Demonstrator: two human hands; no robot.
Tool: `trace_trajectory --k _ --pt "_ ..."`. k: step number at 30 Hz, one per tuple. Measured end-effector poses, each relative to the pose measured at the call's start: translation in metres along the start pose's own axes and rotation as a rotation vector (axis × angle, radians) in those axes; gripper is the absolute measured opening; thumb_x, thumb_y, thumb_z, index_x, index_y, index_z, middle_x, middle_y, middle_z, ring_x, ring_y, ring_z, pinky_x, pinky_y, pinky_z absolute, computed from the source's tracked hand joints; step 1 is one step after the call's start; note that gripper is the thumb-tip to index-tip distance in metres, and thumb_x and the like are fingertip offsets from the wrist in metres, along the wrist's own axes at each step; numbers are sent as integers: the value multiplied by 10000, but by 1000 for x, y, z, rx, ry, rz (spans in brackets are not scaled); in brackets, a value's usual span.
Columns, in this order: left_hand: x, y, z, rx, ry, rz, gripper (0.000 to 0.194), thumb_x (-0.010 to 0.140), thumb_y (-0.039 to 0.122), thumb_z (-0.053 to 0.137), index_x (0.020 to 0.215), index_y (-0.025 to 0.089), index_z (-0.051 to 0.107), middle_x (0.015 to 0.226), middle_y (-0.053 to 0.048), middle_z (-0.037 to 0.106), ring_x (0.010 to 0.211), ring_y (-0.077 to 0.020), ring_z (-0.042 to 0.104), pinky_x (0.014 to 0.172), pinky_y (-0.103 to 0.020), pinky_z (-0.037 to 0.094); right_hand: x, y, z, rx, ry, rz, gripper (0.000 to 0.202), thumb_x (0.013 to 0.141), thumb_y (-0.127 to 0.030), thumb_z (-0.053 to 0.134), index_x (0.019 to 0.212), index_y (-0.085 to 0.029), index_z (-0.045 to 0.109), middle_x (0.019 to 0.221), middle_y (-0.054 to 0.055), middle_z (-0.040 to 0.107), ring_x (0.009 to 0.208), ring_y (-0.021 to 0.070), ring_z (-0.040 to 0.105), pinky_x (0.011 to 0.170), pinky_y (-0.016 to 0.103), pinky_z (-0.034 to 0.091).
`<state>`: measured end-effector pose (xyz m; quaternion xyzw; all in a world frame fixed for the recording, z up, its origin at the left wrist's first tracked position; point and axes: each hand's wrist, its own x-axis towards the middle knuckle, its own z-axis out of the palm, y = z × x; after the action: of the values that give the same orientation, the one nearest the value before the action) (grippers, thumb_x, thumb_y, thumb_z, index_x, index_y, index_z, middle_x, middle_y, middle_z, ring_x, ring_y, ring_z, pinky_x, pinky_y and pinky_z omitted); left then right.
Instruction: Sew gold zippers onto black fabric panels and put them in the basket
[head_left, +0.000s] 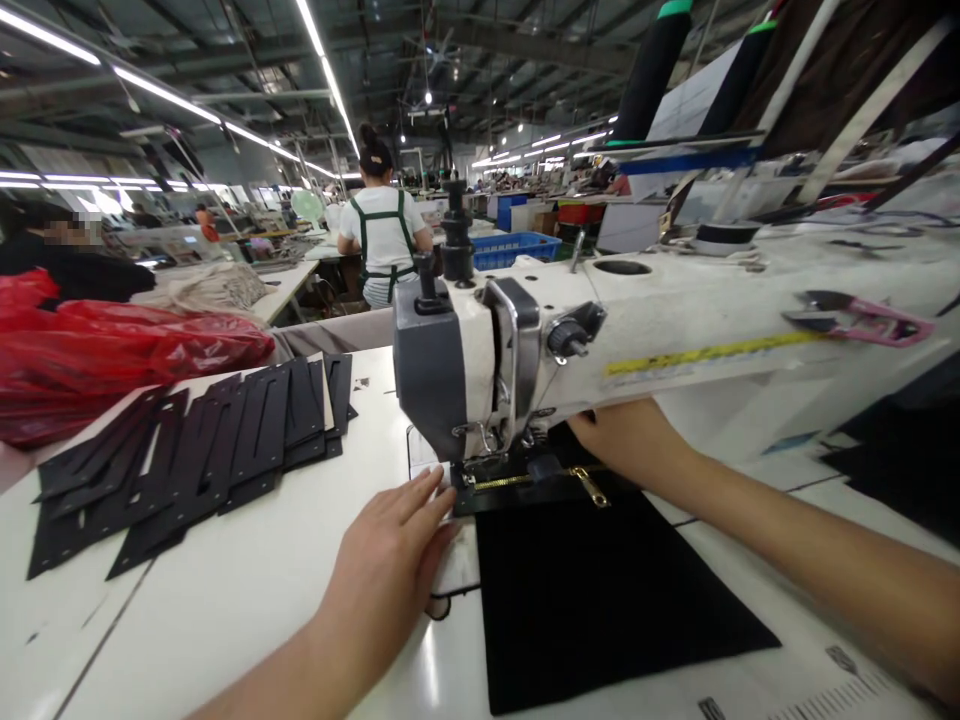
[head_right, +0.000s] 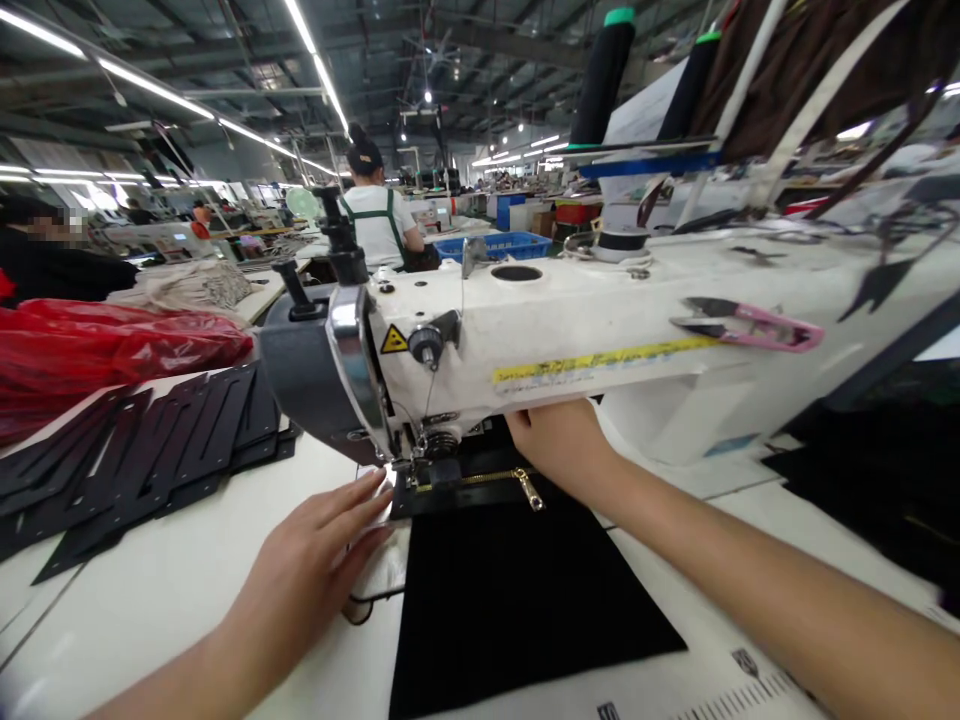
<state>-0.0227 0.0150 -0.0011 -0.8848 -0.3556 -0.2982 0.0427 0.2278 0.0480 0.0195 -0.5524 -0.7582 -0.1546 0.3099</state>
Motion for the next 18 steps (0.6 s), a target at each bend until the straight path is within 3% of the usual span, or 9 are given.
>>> trace_trajectory --k 3,7,11,18 --pt "3 -9 6 46 -25 107 242 876 125 414 953 141 642 1008 -114 672 950 -254 633 829 -465 517 -24 -25 -1 102 -71 -155 170 868 -174 477 791 -152 627 699 38 605 684 171 579 680 329 479" --pt "5 -4 13 55 -27 130 258 881 110 389 911 129 644 997 -123 675 947 -248 636 846 -476 509 -39 -56 8 217 -137 -301 223 824 -102 477 991 -91 624 977 119 645 947 252 568 870 423 441" --pt "5 -4 14 17 -1 154 244 878 115 396 922 125 636 987 -122 680 930 -236 643 816 -425 538 -32 -57 18 252 -228 -288 232 794 -93 508 991 -108 630 1034 111 644 950 248 580 872 398 455" --pt "9 -7 15 13 -1 197 242 870 95 398 925 106 634 966 -134 684 909 -240 650 790 -410 550 -26 -53 17 267 -280 -291 218 801 -79 499 967 -114 636 1047 108 639 948 240 587 840 365 472"
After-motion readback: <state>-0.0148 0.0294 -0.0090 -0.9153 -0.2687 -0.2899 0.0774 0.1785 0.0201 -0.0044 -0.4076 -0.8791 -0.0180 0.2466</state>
